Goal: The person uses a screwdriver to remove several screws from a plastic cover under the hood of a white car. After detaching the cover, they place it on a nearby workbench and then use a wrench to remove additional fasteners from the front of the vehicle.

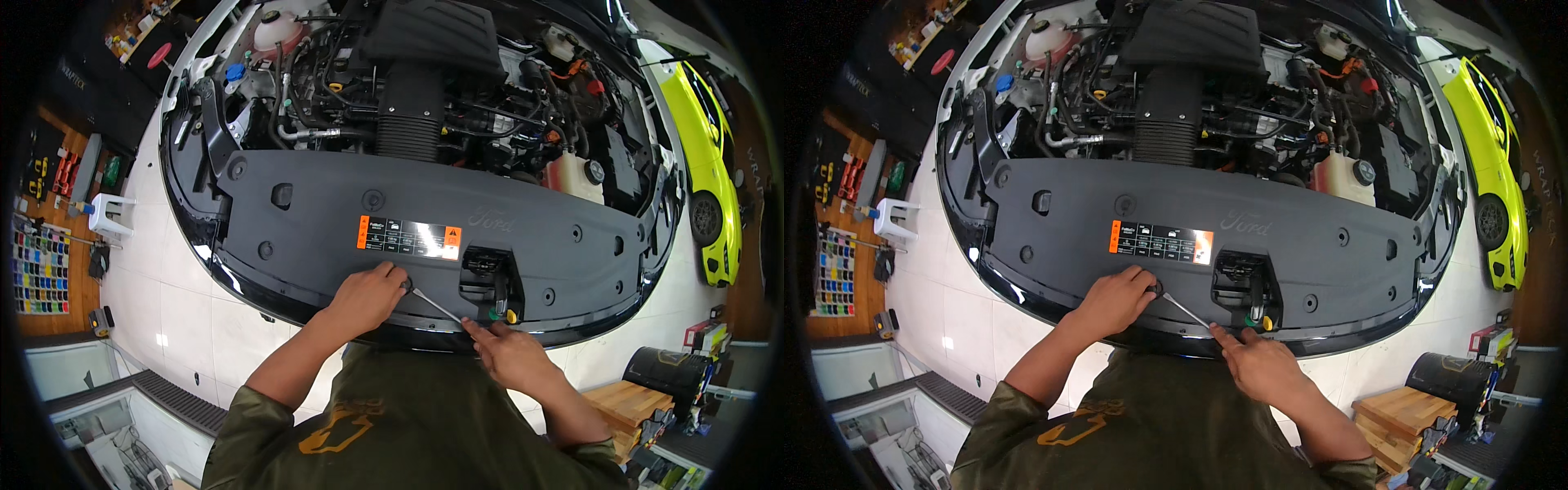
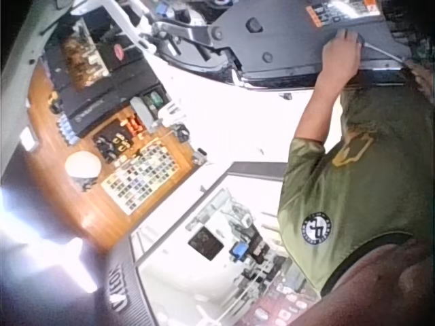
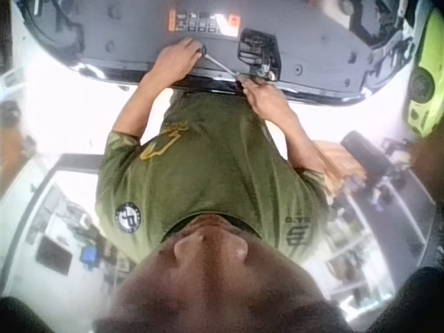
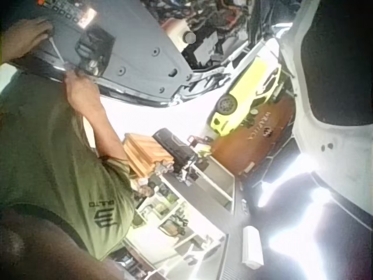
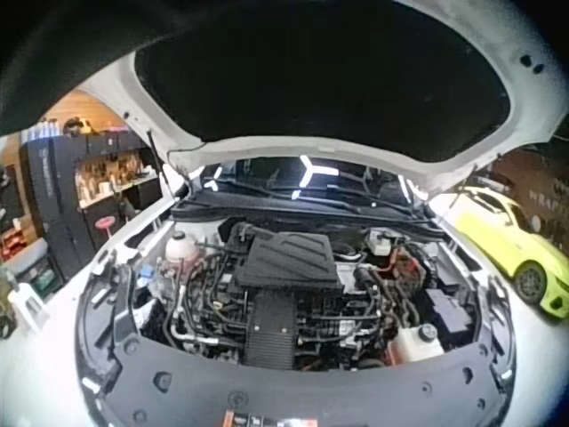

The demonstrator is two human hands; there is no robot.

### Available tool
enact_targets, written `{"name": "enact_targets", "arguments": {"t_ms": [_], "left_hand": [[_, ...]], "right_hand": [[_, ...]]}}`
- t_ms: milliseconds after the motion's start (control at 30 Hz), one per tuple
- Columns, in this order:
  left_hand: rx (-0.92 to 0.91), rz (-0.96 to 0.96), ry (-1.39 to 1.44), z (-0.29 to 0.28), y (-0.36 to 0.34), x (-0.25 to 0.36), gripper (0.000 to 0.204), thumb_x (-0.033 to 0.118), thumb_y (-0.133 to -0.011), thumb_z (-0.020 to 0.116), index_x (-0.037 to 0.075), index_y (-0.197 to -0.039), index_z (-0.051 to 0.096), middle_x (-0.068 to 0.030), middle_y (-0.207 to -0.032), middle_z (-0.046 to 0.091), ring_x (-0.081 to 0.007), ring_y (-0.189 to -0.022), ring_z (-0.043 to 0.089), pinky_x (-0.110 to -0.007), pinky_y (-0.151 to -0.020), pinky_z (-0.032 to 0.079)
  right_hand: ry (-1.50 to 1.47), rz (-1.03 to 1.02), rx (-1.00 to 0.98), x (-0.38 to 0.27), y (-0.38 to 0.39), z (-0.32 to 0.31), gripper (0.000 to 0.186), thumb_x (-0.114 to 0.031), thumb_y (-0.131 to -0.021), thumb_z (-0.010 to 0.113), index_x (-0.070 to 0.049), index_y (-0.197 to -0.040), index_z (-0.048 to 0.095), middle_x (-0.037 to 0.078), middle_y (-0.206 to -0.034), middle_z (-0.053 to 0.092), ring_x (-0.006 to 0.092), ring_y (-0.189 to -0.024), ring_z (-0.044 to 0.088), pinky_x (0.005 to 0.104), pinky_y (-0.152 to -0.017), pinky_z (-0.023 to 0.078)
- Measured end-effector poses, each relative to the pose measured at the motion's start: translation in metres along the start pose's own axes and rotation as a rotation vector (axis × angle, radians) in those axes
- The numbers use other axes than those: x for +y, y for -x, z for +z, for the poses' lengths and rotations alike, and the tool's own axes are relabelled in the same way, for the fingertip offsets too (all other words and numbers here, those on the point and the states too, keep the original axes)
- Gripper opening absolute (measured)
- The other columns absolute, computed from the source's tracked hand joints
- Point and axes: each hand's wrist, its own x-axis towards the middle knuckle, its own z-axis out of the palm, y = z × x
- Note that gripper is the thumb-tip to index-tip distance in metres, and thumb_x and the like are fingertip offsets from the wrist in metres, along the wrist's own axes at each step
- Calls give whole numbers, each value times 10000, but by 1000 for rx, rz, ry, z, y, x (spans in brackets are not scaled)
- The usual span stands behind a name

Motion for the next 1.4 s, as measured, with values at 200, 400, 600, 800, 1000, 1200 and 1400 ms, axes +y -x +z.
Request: {"name": "enact_targets", "arguments": {"t_ms": [200,400,600,800,1000,1200,1400], "left_hand": [[-8,-40,-36,-2,-2,9,222,210,-902,608,39,-1031,548,-141,-975,576,-362,-800,632,-458,-695,521],[29,24,-57,5,-3,10,212,211,-911,592,32,-1013,539,-154,-985,565,-366,-820,631,-454,-704,530],[10,-7,-70,7,1,13,204,200,-910,579,30,-1013,534,-162,-991,562,-374,-821,631,-462,-722,530],[96,-161,-86,14,5,31,214,191,-900,590,25,-1020,528,-167,-979,556,-383,-822,634,-472,-726,532],[142,-238,-112,16,4,48,184,144,-886,616,20,-1013,569,-175,-983,562,-391,-839,628,-468,-735,528],[206,-290,-40,16,3,49,158,139,-881,632,19,-982,646,-161,-969,604,-390,-836,626,-451,-740,519],[245,-323,-75,22,-7,53,142,117,-867,661,-4,-942,657,-172,-887,632,-376,-801,625,-415,-716,504]], "right_hand": [[166,-37,-73,-8,-9,-34,487,-149,-888,504,-90,-1370,496,213,-900,624,353,-725,664,425,-634,548],[-212,-63,-85,38,-20,-7,454,-196,-932,477,-172,-1384,487,187,-952,634,380,-876,643,478,-804,511],[-12,-9,53,17,0,-8,431,-228,-923,528,-184,-1351,511,173,-949,628,364,-770,658,465,-664,544],[-51,-66,121,29,1,-3,409,-196,-911,548,-153,-1318,542,172,-901,621,368,-741,645,464,-649,534],[188,-206,153,33,-9,-20,437,-155,-863,545,-128,-1298,570,168,-888,637,312,-675,660,411,-602,542],[307,-383,36,39,-27,-52,443,-145,-852,520,-54,-1282,577,159,-890,656,260,-738,678,358,-598,542],[172,-435,-76,63,-42,-57,436,-96,-860,527,12,-1281,554,182,-890,658,288,-796,675,377,-633,555]]}}
